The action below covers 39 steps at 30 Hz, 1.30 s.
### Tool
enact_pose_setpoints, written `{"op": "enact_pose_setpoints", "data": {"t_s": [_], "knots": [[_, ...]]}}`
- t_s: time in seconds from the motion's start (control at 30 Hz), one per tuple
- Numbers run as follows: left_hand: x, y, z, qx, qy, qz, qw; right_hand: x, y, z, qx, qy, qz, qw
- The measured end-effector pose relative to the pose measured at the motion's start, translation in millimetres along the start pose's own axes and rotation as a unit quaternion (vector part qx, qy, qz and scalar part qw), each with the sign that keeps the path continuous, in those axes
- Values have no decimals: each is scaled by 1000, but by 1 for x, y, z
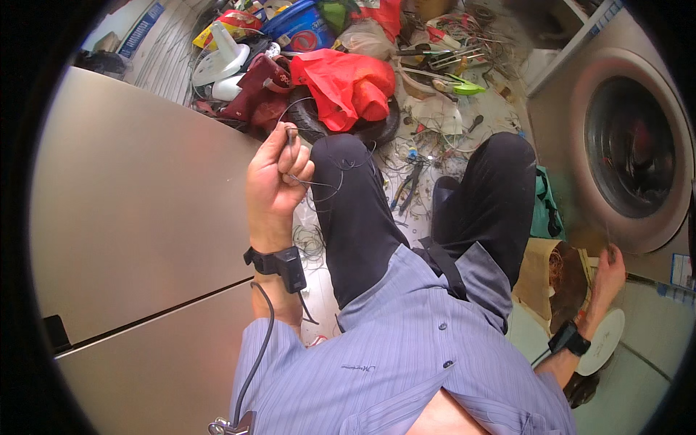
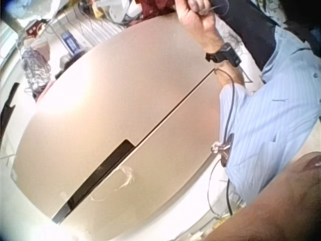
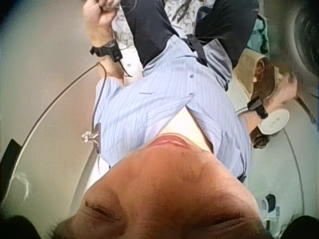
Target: The person sits on the floor and repairs a broken wire by stripping the ends, twisting the strands together, and wrapping the connection with electrical tape. The person handles the wire and tape by hand throughout the process.
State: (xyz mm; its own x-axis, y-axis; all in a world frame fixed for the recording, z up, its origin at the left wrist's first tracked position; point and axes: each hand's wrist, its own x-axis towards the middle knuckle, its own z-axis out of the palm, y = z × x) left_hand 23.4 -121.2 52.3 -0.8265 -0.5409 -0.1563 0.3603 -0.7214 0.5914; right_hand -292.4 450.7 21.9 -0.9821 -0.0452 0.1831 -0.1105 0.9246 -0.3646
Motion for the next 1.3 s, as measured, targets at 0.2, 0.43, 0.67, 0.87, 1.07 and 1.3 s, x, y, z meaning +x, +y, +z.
{"op": "enact_pose_setpoints", "data": {"t_s": [0.2, 0.43, 0.67, 0.87, 1.07, 1.3], "knots": [[6, -24, 7, 80, 2, 15, 997, -35, -203, 31, 376, -212, -145, 890], [3, -46, -3, 101, 40, 9, 994, -95, -351, 104, 371, -402, -317, 775], [5, -53, -13, 113, 63, 1, 992, -119, -359, 144, 337, -424, -332, 772], [7, -53, -16, 106, 48, -2, 993, -125, -357, 151, 336, -465, -311, 758], [5, -52, -14, 96, 66, 3, 993, -127, -360, 141, 333, -525, -297, 725], [3, -52, -14, 92, 72, 5, 993, -138, -357, 153, 351, -496, -289, 739]]}}
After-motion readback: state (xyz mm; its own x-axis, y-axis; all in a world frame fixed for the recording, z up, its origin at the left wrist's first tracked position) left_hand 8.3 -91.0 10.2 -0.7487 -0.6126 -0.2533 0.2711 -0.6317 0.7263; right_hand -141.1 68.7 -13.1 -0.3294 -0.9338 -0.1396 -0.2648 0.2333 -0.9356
